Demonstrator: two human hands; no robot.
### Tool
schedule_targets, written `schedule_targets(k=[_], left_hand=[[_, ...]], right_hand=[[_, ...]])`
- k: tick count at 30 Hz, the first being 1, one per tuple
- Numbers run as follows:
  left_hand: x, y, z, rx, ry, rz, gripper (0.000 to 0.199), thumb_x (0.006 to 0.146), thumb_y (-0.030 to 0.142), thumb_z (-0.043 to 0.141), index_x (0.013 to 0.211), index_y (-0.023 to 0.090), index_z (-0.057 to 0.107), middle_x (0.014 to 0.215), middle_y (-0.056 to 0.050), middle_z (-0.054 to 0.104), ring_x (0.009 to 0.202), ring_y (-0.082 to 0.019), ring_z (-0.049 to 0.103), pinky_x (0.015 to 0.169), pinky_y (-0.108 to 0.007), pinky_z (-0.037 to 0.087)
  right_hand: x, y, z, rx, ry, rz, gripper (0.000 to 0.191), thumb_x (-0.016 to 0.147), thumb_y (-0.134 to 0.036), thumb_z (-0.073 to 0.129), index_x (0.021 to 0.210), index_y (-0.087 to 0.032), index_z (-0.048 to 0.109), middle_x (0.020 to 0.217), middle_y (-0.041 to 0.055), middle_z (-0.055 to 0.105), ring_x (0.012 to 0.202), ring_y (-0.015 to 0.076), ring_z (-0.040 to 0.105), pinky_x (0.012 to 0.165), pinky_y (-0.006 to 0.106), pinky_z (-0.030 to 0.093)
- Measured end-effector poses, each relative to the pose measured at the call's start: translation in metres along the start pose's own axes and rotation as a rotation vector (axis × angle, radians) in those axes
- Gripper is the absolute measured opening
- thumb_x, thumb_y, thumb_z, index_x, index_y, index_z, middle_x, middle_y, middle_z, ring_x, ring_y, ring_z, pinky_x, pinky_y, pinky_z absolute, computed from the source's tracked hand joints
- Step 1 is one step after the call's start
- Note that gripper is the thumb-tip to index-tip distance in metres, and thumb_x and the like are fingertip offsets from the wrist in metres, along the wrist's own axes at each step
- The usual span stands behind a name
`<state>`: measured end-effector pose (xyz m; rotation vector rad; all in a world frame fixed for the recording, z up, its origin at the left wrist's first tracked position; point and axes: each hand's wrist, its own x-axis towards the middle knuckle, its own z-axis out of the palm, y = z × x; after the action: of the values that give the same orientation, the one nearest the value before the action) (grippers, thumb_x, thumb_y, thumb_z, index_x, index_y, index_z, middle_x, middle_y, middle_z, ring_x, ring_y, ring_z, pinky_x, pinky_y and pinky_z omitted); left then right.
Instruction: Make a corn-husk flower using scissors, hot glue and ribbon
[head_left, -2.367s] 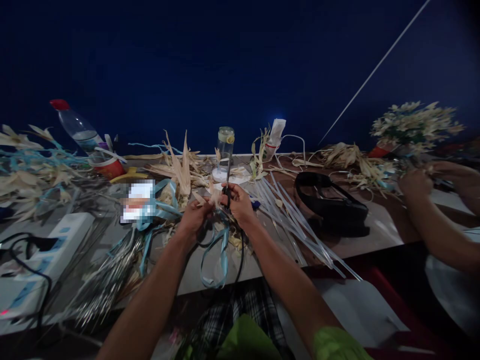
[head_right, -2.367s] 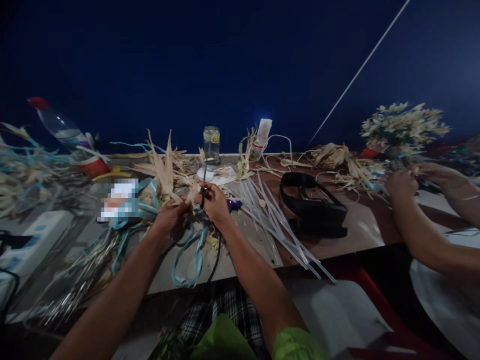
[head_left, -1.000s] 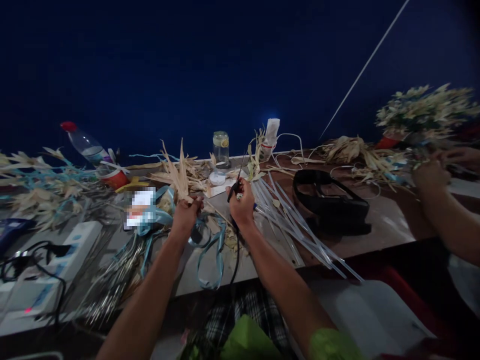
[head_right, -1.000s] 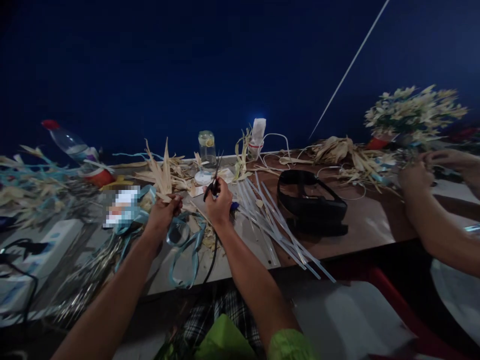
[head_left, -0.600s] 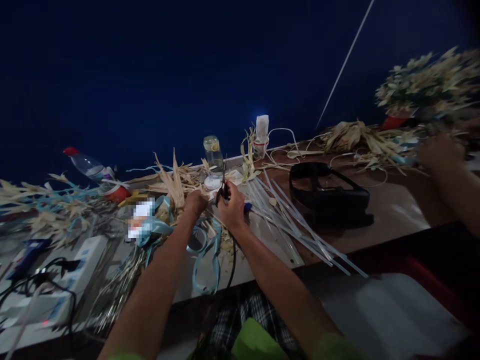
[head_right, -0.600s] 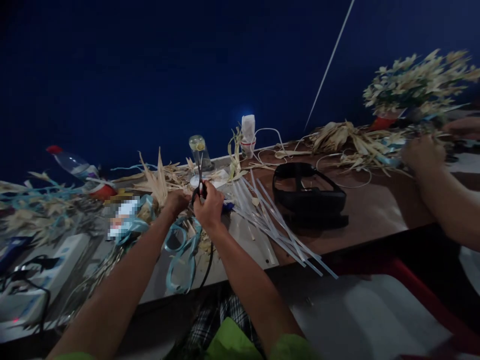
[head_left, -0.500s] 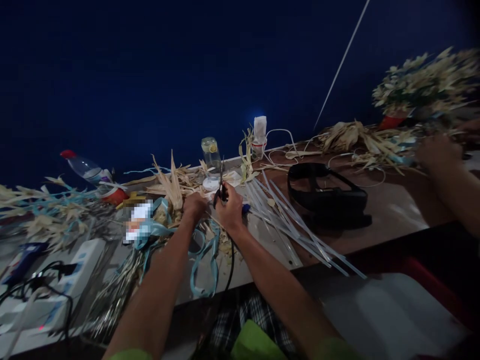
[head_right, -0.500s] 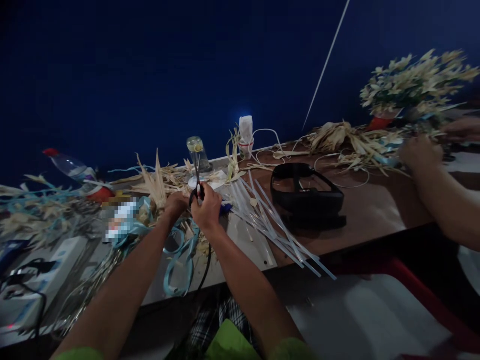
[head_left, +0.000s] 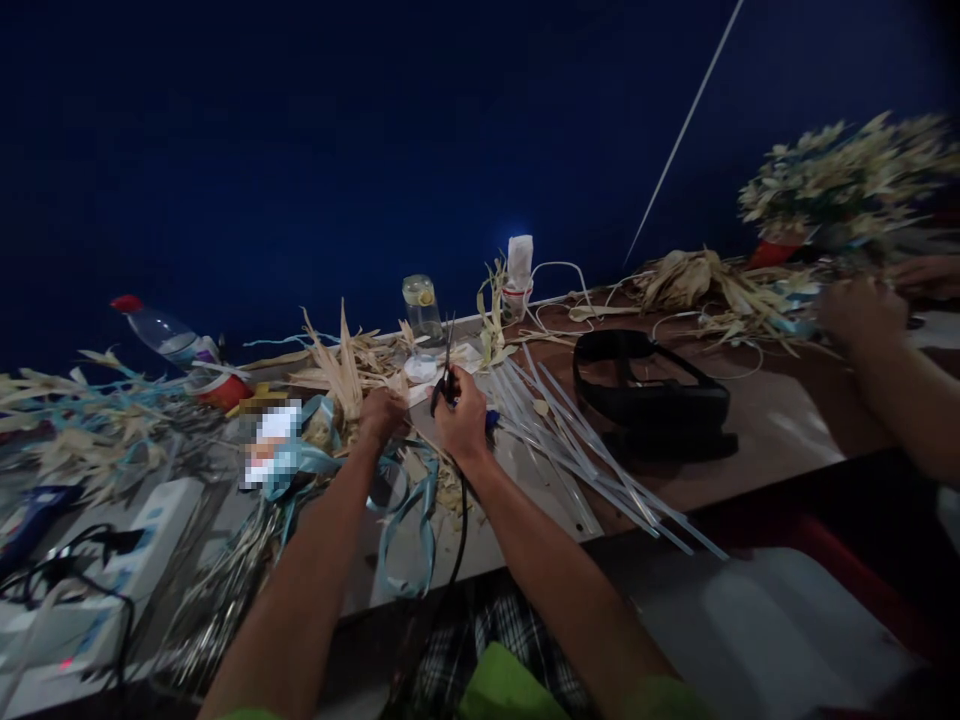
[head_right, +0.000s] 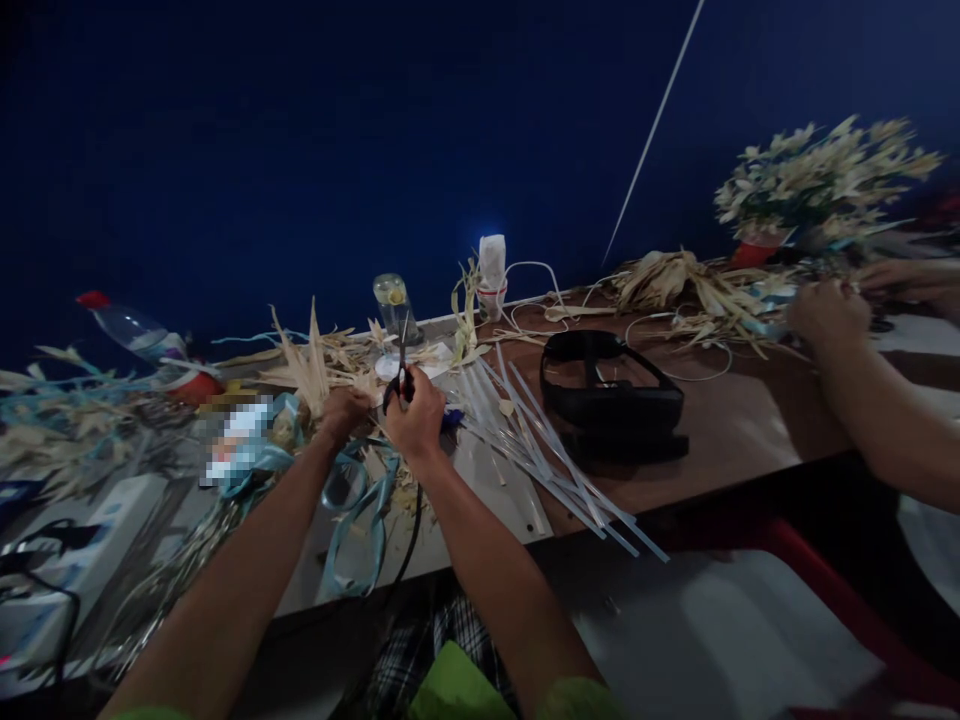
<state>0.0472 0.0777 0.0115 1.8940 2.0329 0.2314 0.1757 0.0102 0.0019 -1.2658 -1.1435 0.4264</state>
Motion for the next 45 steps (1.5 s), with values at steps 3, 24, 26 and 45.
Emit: schedule_targets(k=[3,24,26,45], left_hand=[[-0.02,0.0,-0.013,-0.071,0.038,0.048,0.032,0.078,0.034,0.043,0.085,0.01,0.064,0.085,-0.011,0.067,0.081,-0.021,0.061,0.067,-0.027,0.042],[-0.088,-0.037,-0.013,-1.053,-0.151,0.147,0.029,0.061,0.041,0.066,0.07,0.015,0.053,0.06,0.003,0.048,0.057,-0.009,0.043,0.056,-0.021,0.035],[-0.087,-0.039,-0.009,-1.111,-0.166,0.149,0.027,0.062,0.039,0.066,0.067,0.015,0.053,0.06,0.004,0.047,0.057,-0.008,0.042,0.056,-0.021,0.034],[-0.074,-0.066,-0.013,-1.503,0.068,0.111,0.019,0.058,0.028,0.057,0.059,0.018,0.041,0.046,0.007,0.031,0.042,-0.005,0.029,0.044,-0.02,0.028]], right_hand=[[0.003,0.002,0.003,0.121,-0.017,0.135,0.041,0.069,-0.031,0.06,0.106,-0.015,0.054,0.083,0.0061,0.063,0.075,0.0181,0.059,0.074,0.031,0.046],[0.001,-0.002,0.008,0.765,-0.269,0.527,0.038,0.051,-0.025,0.073,0.085,-0.017,0.056,0.058,-0.0067,0.054,0.048,0.0065,0.05,0.052,0.023,0.043],[0.001,0.0,0.009,0.756,-0.261,0.531,0.039,0.051,-0.025,0.073,0.084,-0.017,0.056,0.057,-0.0068,0.054,0.047,0.0068,0.05,0.051,0.023,0.041],[-0.008,-0.018,-0.012,0.358,-0.859,0.355,0.027,0.07,-0.036,0.058,0.088,-0.017,0.063,0.058,-0.0014,0.053,0.054,0.0108,0.047,0.052,0.023,0.035]])
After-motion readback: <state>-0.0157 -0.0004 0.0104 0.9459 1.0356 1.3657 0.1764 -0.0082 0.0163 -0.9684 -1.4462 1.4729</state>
